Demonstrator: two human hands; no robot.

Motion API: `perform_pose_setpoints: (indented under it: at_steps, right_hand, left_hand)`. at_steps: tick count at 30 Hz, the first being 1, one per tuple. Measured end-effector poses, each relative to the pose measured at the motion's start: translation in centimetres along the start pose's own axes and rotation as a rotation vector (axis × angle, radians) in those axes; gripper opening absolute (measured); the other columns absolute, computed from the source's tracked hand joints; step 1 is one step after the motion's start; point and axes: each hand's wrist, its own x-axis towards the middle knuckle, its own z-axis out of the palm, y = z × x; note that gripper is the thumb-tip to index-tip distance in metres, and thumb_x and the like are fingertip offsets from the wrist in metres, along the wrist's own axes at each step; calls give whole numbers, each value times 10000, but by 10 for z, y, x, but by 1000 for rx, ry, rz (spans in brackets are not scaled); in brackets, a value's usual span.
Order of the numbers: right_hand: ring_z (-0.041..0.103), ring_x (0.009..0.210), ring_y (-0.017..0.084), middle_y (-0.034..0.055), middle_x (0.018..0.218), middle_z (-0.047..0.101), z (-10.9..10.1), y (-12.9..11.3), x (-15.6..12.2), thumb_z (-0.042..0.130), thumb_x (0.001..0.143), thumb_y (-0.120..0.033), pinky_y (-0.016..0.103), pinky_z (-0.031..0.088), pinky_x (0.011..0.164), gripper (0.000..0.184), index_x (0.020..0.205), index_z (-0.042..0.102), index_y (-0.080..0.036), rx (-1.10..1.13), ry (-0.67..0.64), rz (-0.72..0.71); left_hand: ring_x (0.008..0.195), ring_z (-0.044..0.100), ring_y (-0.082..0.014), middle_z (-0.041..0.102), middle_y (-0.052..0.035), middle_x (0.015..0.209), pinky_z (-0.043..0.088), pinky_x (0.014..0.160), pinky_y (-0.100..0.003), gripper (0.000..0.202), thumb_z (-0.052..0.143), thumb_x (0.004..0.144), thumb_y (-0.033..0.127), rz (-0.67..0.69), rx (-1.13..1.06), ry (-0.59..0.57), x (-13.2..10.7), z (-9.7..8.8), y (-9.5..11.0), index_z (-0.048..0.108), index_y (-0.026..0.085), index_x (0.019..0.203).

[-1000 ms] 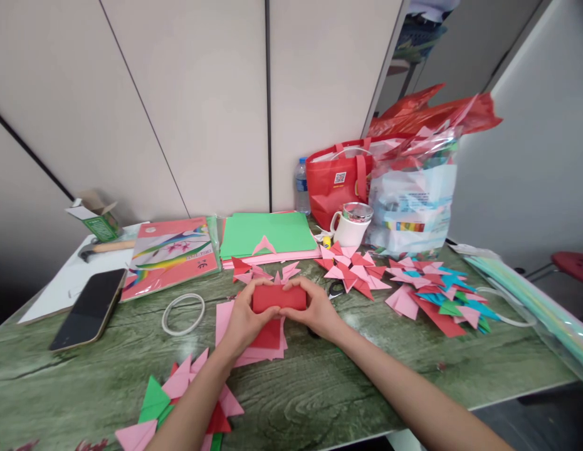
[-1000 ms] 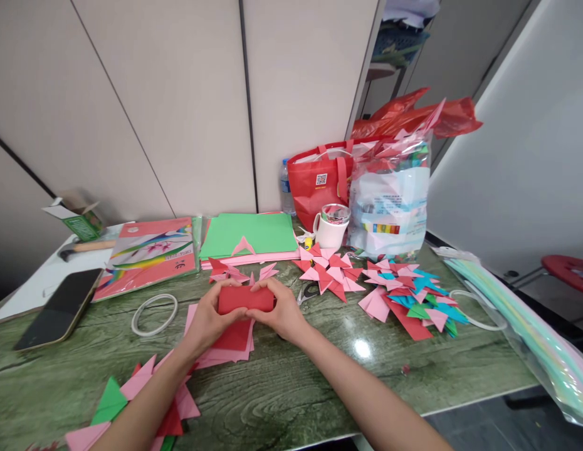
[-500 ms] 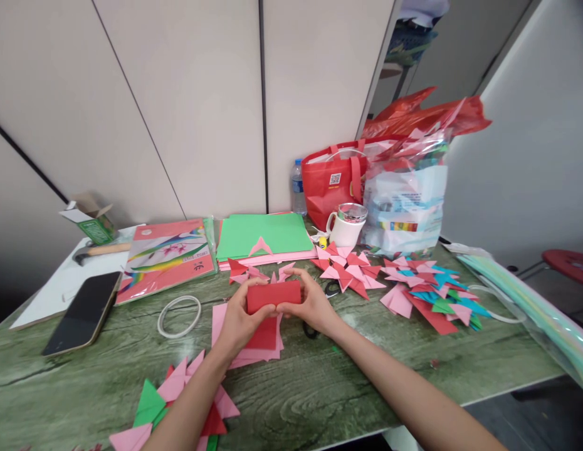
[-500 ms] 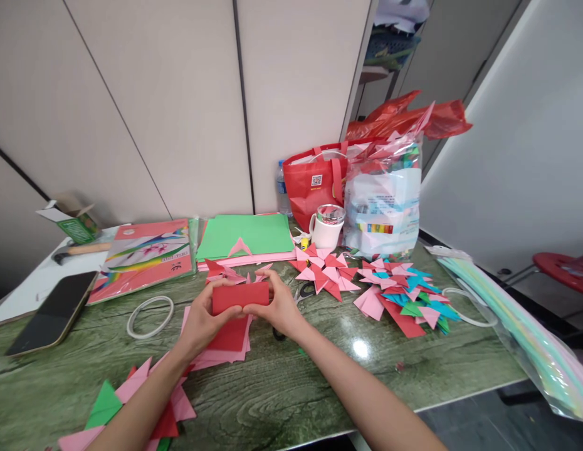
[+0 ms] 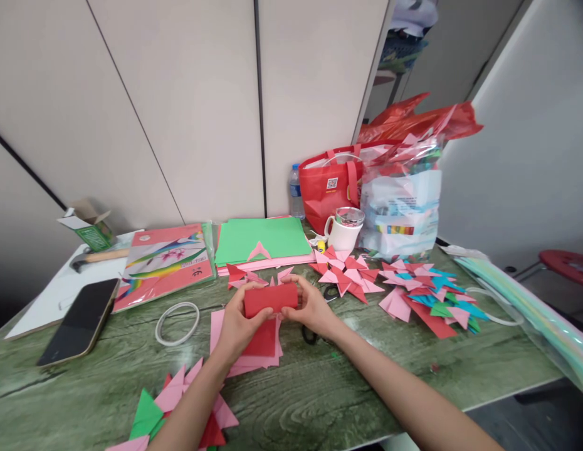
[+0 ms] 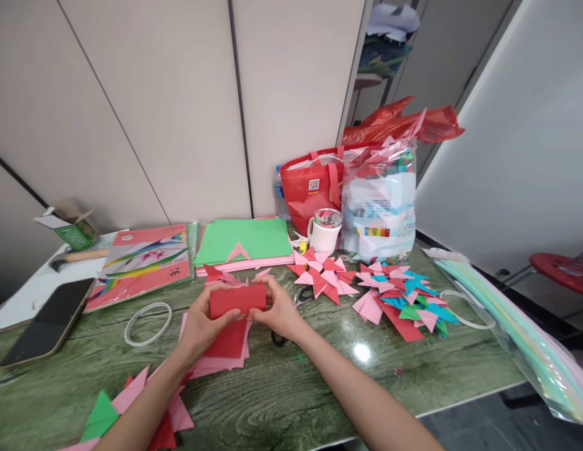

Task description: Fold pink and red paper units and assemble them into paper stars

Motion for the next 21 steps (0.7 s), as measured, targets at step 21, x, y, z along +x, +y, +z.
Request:
perform_pose_setpoints:
  at_steps: [21]
  right_hand:
    - [673,677,157,-19,794,647,3,-3,2,653,660,-210,347,557,675,466,1043,389,-228,258,-71,-11]
  left_hand:
    - [811,609,-198,579,-43,948,562,677,-361,437,715,613,250,-176,-247,-25,3,-4,-3,507,181,990]
